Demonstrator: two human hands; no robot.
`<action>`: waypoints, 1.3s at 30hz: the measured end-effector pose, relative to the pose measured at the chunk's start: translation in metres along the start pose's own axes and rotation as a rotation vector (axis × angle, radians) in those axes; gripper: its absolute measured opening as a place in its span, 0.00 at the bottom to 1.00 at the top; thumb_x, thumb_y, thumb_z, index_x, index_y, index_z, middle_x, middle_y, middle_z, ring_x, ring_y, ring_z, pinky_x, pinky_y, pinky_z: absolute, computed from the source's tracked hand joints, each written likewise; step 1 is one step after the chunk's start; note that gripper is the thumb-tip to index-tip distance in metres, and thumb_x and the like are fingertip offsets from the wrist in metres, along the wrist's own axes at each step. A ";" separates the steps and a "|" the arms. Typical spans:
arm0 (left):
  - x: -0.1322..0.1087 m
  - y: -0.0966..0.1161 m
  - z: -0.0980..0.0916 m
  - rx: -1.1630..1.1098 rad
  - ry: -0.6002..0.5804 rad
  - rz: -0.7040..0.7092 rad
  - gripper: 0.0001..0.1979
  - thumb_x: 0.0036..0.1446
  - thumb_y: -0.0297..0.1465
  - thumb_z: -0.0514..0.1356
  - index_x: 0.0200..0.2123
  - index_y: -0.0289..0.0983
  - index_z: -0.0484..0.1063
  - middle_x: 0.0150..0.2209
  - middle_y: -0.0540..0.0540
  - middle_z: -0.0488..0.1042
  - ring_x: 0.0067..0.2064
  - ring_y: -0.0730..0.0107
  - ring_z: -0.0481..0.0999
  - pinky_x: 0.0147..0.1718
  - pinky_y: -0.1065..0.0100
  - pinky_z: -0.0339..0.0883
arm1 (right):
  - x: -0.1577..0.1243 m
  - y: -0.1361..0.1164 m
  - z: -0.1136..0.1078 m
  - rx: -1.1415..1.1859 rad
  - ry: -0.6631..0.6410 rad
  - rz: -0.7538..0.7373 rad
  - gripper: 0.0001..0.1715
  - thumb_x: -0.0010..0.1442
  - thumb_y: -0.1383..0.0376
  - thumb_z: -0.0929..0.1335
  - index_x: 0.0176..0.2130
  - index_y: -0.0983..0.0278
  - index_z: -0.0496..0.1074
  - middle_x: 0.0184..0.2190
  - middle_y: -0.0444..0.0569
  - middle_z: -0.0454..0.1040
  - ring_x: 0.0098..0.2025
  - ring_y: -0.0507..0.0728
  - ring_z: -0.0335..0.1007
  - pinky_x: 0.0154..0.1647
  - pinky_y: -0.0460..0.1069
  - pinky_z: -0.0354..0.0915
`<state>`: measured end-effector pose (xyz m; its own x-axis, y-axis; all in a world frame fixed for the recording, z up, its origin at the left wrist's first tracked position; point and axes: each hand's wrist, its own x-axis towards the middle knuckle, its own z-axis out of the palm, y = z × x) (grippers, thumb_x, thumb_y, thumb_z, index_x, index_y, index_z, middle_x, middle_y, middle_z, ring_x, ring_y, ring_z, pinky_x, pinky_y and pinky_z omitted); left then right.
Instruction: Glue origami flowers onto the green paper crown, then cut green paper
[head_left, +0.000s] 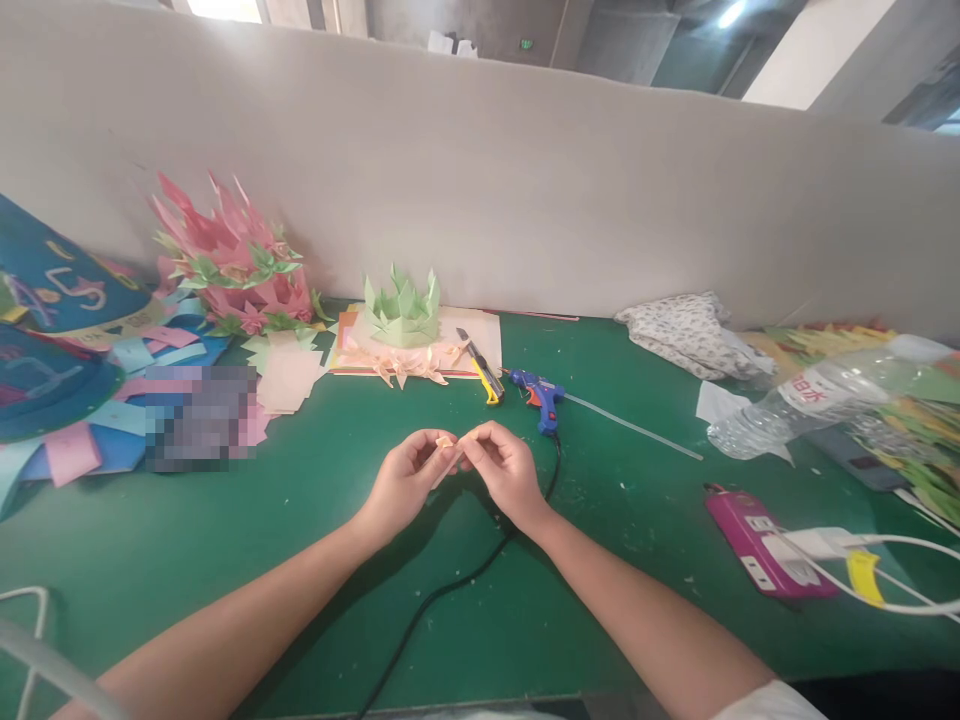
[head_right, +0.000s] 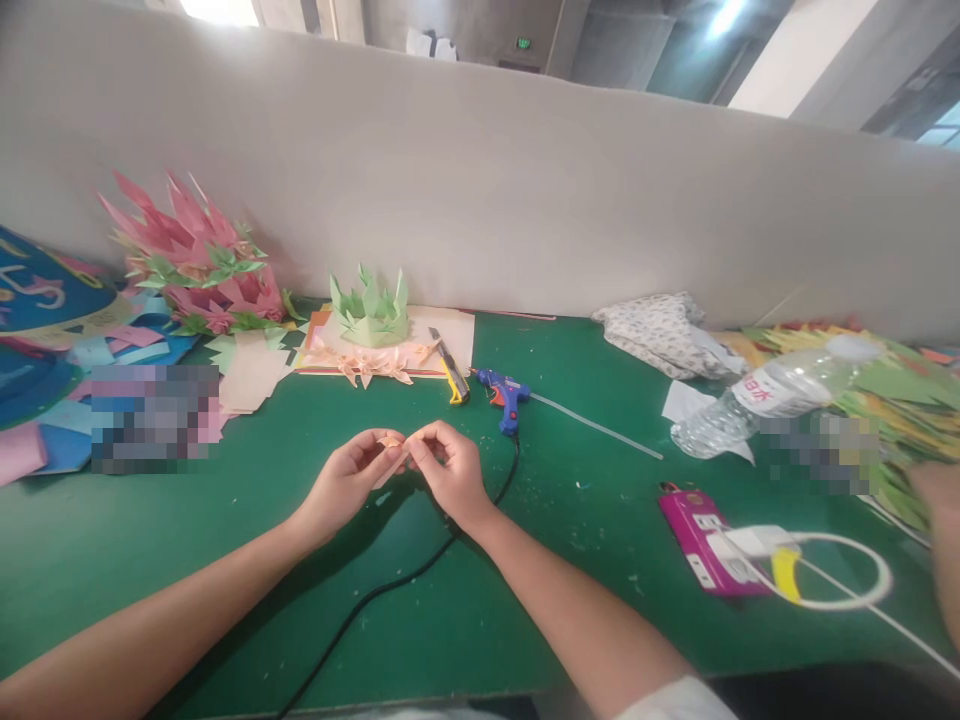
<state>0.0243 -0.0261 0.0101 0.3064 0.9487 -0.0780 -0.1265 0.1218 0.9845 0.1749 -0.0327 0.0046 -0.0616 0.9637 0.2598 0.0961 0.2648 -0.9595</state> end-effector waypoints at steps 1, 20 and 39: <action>0.000 0.000 0.000 0.000 -0.006 0.000 0.15 0.51 0.41 0.59 0.36 0.35 0.68 0.30 0.49 0.70 0.32 0.73 0.69 0.33 0.71 0.64 | 0.000 0.000 0.000 0.006 0.009 0.000 0.11 0.58 0.58 0.65 0.29 0.63 0.66 0.25 0.44 0.71 0.26 0.51 0.70 0.29 0.46 0.67; -0.001 0.000 0.002 0.047 -0.018 0.022 0.15 0.48 0.41 0.62 0.31 0.36 0.65 0.26 0.51 0.68 0.26 0.77 0.66 0.22 0.75 0.56 | 0.001 -0.003 0.002 -0.035 0.034 0.067 0.16 0.57 0.56 0.65 0.24 0.64 0.68 0.20 0.43 0.71 0.20 0.49 0.65 0.21 0.44 0.63; 0.003 0.005 -0.005 -0.042 0.080 -0.045 0.16 0.45 0.38 0.65 0.35 0.35 0.70 0.30 0.50 0.70 0.30 0.76 0.67 0.30 0.73 0.61 | 0.002 0.000 -0.001 0.046 -0.013 0.029 0.11 0.56 0.58 0.67 0.35 0.63 0.71 0.32 0.47 0.74 0.29 0.51 0.69 0.32 0.47 0.68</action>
<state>0.0202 -0.0213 0.0140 0.2369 0.9620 -0.1358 -0.1541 0.1752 0.9724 0.1756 -0.0303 0.0056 -0.0721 0.9704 0.2305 0.0525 0.2345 -0.9707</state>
